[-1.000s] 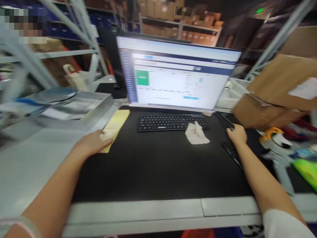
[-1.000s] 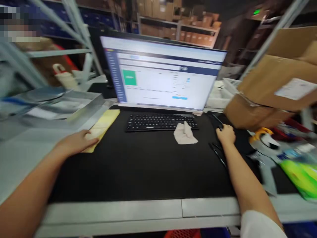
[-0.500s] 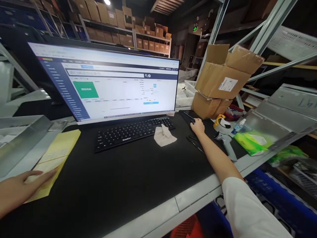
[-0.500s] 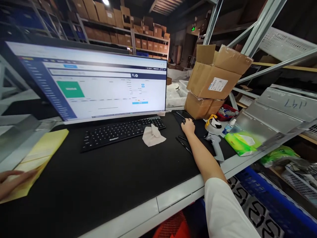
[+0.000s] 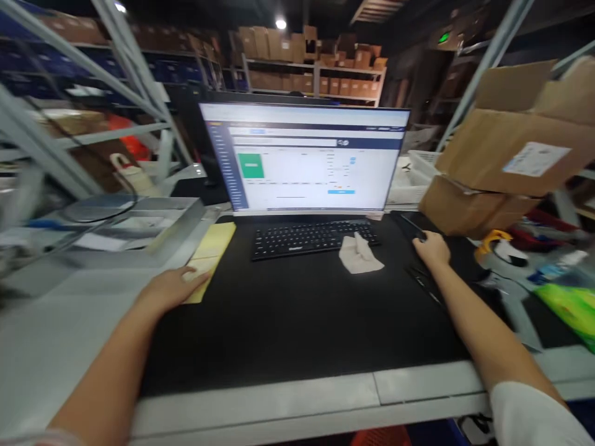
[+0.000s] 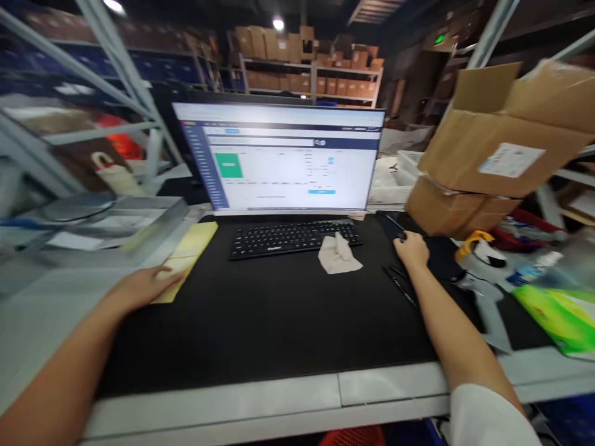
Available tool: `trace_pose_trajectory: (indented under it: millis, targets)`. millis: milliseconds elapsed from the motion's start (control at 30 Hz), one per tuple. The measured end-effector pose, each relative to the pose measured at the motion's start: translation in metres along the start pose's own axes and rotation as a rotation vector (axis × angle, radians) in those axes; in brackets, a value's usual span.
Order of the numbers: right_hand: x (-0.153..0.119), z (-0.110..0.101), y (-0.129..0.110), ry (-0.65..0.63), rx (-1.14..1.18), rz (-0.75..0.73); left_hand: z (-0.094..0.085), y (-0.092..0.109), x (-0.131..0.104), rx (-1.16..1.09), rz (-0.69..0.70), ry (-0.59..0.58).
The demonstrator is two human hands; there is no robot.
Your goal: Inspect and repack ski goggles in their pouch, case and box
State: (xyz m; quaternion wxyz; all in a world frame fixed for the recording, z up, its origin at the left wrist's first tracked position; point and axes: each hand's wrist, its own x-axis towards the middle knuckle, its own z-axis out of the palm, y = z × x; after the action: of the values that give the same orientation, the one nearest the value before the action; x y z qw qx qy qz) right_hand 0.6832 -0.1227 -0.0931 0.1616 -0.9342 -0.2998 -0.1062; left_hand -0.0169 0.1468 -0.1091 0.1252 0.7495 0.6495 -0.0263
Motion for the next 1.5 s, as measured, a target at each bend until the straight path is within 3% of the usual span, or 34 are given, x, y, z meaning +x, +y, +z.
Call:
trace_pose_trajectory:
  millis: [133,233,833,1067,1267,1500]
  targets:
    - [0.006,0.023,-0.004,-0.004,0.031,0.01,-0.006,0.013,-0.017,-0.01,-0.043,0.046]
    - [0.012,0.029,0.002,0.026,0.024,0.011,-0.009,0.016,-0.023,-0.025,-0.032,0.046]
    - [0.016,0.032,0.01,-0.043,0.021,0.059,-0.003,0.013,-0.017,0.033,-0.028,0.028]
    - [0.006,0.027,0.001,0.038,0.096,0.001,-0.003,0.014,-0.019,0.014,-0.033,0.047]
    - [0.006,0.023,-0.003,-0.077,0.079,-0.028,-0.005,0.014,-0.018,0.031,-0.033,0.018]
    - [0.009,0.025,-0.002,-0.08,0.053,-0.021,-0.002,0.013,-0.017,0.031,-0.031,0.044]
